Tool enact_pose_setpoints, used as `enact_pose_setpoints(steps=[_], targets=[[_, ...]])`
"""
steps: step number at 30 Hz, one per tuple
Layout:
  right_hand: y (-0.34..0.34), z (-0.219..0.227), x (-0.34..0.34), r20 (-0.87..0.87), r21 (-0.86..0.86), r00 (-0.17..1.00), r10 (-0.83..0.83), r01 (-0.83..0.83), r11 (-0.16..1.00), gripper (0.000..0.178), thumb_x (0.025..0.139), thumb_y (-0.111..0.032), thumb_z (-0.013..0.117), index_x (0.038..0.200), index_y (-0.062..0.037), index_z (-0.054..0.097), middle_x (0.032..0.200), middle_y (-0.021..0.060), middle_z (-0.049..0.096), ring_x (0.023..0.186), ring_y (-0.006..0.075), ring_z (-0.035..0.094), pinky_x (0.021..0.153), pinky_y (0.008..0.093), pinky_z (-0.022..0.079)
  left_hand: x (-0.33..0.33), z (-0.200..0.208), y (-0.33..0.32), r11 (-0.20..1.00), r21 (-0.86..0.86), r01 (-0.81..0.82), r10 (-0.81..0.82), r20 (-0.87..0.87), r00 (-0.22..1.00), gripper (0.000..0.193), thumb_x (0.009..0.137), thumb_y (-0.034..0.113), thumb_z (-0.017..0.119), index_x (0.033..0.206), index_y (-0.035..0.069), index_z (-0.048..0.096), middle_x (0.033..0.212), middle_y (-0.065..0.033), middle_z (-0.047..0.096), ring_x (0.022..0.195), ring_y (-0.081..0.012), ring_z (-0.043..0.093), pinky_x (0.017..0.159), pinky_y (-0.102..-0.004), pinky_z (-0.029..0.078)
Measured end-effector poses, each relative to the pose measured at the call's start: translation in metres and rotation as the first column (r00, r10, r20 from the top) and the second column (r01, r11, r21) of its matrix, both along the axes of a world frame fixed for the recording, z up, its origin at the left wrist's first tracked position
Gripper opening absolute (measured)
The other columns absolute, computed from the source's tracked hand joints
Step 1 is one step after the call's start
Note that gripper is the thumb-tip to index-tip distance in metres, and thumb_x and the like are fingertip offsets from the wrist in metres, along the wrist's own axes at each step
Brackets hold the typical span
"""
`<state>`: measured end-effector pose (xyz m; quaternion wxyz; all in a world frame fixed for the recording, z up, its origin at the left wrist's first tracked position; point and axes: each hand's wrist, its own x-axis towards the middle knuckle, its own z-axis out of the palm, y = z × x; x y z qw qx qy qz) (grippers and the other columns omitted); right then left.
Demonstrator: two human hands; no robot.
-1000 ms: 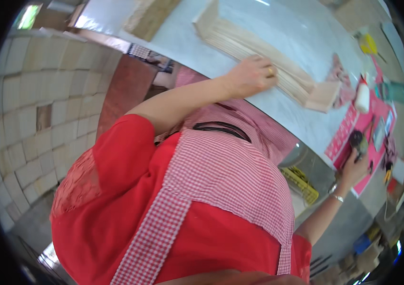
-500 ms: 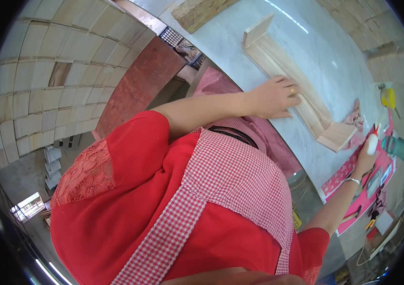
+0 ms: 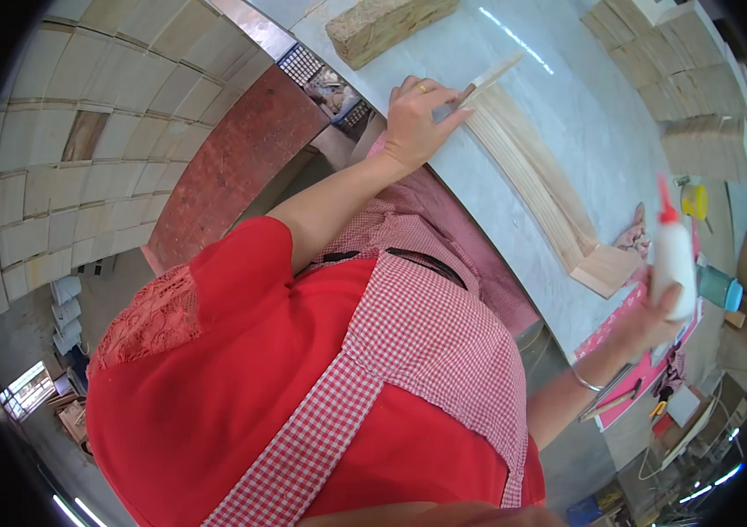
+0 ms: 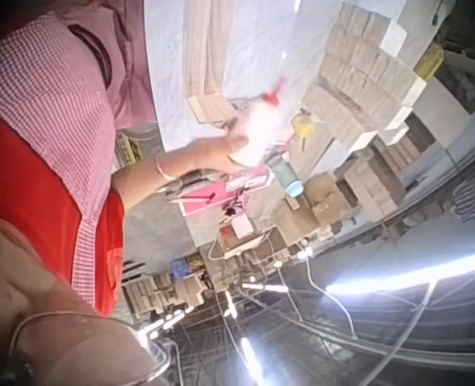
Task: Assembling small wooden boxes using wood glue and a pneumatic nail gun.
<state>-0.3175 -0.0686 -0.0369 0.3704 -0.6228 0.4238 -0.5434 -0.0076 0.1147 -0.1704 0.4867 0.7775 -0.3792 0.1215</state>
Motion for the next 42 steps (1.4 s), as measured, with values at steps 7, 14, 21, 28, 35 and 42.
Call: enact_pose_setpoints(steps=[7,14,21,28,35,42], targets=[[0.071,-0.006,0.103,-0.091,-0.024,0.903,0.419,-0.423,0.906,0.055,0.083,-0.022,0.072,0.124,0.0035,0.045,0.115,0.0166,0.054,0.091,0.0307,0.063,0.063,0.0336,0.061,0.001,-0.001,-0.003,0.999,0.006,-0.036,0.035,0.059,0.998,0.019,0.073,0.021,0.079,0.091,0.015,0.074,0.078,0.0025,0.065,0.079,-0.0183,0.059,0.071,-0.0324,0.04],[0.071,-0.012,0.121,-0.124,0.009,0.854,0.506,-0.509,0.861,0.06,0.078,-0.015,0.076,0.126,0.0012,0.043,0.118,0.0153,0.052,0.106,0.0275,0.058,0.085,0.0359,0.055,0.001,-0.003,-0.004,0.999,0.019,-0.032,0.029,0.13,0.991,0.02,0.074,0.024,0.078,0.092,0.016,0.074,0.077,0.0038,0.064,0.078,-0.0157,0.059,0.073,-0.0326,0.038],[0.073,-0.007,0.131,-0.283,-0.175,0.794,0.539,-0.595,0.784,0.061,0.078,-0.01,0.075,0.127,0.0011,0.043,0.12,0.0168,0.053,0.11,0.0274,0.056,0.093,0.0378,0.05,0.002,-0.004,-0.005,0.999,0.026,-0.047,0.043,0.144,0.989,0.019,0.075,0.024,0.077,0.092,0.016,0.073,0.076,0.0044,0.063,0.076,-0.0148,0.058,0.072,-0.0324,0.037],[0.067,-0.008,0.135,-0.331,-0.224,0.769,0.547,-0.627,0.746,0.068,0.07,-0.002,0.079,0.127,-0.0003,0.042,0.12,0.0174,0.053,0.111,0.0268,0.054,0.096,0.0382,0.047,0.003,-0.004,-0.006,0.998,0.027,-0.049,0.045,0.147,0.988,0.018,0.074,0.024,0.077,0.091,0.016,0.073,0.076,0.0046,0.063,0.074,-0.0144,0.058,0.072,-0.032,0.037],[0.053,-0.01,0.146,-0.381,-0.285,0.803,0.458,-0.574,0.768,0.067,0.07,-0.001,0.079,0.127,-0.0011,0.043,0.12,0.0166,0.053,0.111,0.0267,0.055,0.095,0.038,0.047,0.002,-0.002,-0.005,0.998,0.028,-0.049,0.045,0.14,0.989,0.018,0.074,0.023,0.078,0.09,0.015,0.074,0.075,0.0046,0.063,0.073,-0.0147,0.058,0.071,-0.0315,0.036],[0.041,-0.012,0.158,-0.343,-0.295,0.85,0.4,-0.501,0.814,0.065,0.071,-0.001,0.079,0.126,-0.001,0.044,0.121,0.0154,0.053,0.11,0.0257,0.055,0.094,0.0377,0.047,0.001,-0.001,-0.003,0.999,0.006,-0.047,0.046,0.133,0.99,0.017,0.074,0.022,0.078,0.089,0.015,0.074,0.075,0.0043,0.063,0.072,-0.0153,0.058,0.071,-0.0313,0.036]])
